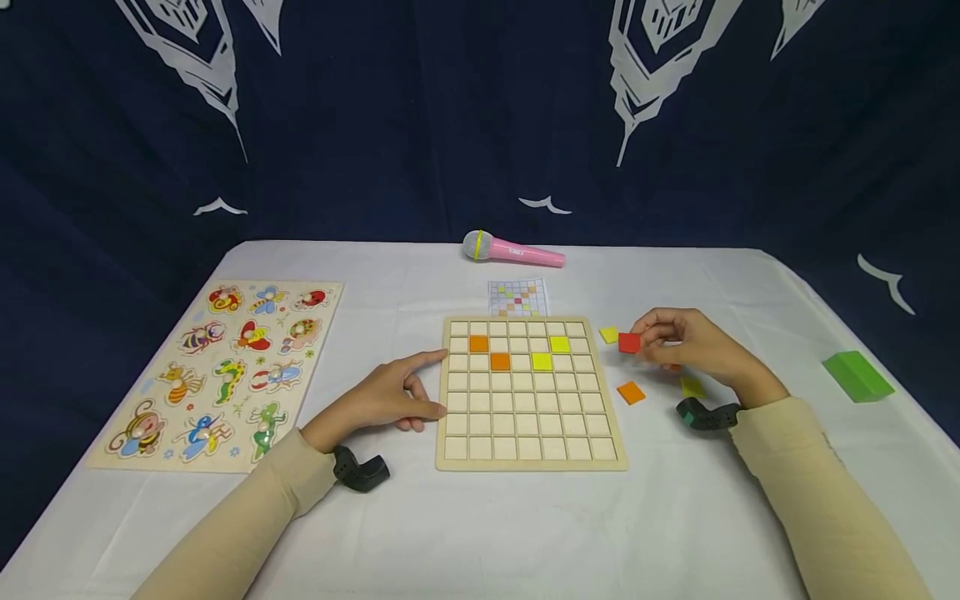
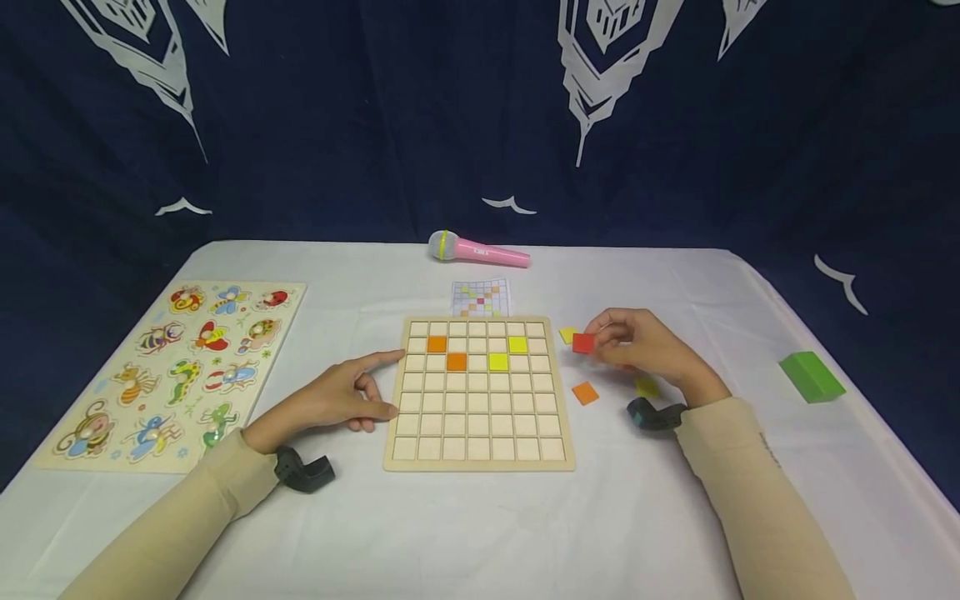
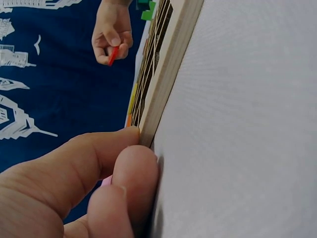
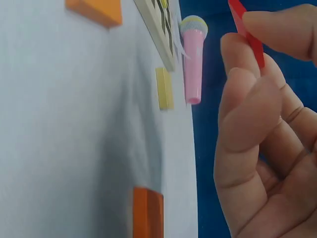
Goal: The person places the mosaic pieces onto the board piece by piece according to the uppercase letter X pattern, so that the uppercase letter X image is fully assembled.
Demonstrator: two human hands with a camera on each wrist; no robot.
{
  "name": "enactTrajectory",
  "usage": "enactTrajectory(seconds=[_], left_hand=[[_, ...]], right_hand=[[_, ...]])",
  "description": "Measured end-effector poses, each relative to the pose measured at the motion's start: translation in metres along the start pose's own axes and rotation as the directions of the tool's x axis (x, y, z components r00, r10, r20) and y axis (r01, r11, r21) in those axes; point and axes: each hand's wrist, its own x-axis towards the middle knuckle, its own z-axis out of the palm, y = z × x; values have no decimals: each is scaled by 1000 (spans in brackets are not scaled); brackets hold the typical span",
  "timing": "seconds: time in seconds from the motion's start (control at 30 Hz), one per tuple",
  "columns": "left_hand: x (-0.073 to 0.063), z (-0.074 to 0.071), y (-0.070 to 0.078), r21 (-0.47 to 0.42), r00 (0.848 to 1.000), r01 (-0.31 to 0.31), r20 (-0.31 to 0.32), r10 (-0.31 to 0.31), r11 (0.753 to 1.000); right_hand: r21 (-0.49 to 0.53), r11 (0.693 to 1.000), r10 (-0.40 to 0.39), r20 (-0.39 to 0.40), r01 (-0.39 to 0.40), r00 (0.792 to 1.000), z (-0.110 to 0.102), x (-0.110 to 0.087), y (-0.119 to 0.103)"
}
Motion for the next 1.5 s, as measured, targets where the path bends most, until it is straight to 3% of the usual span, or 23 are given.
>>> enactTrajectory(seconds=[0.5,1.0,1.17,1.5], left_hand=[[1,0,-1,23,1000,12,-20,-12,1000],[1,1,0,35,999,20,-28,-19,999],[1,1,0,30,1000,14,-26,-14,999],[1,0,-1,18,1000,9,-15,-9,1000]], right_hand=[[14,996,-87,50,86,995,25,7,-13],[-56,998,-22,127,29,992,49,21,-33],[-97,993,-46,156,61,987,58,29,-38],[-60,989,-112,257,132,960,74,42,-43]])
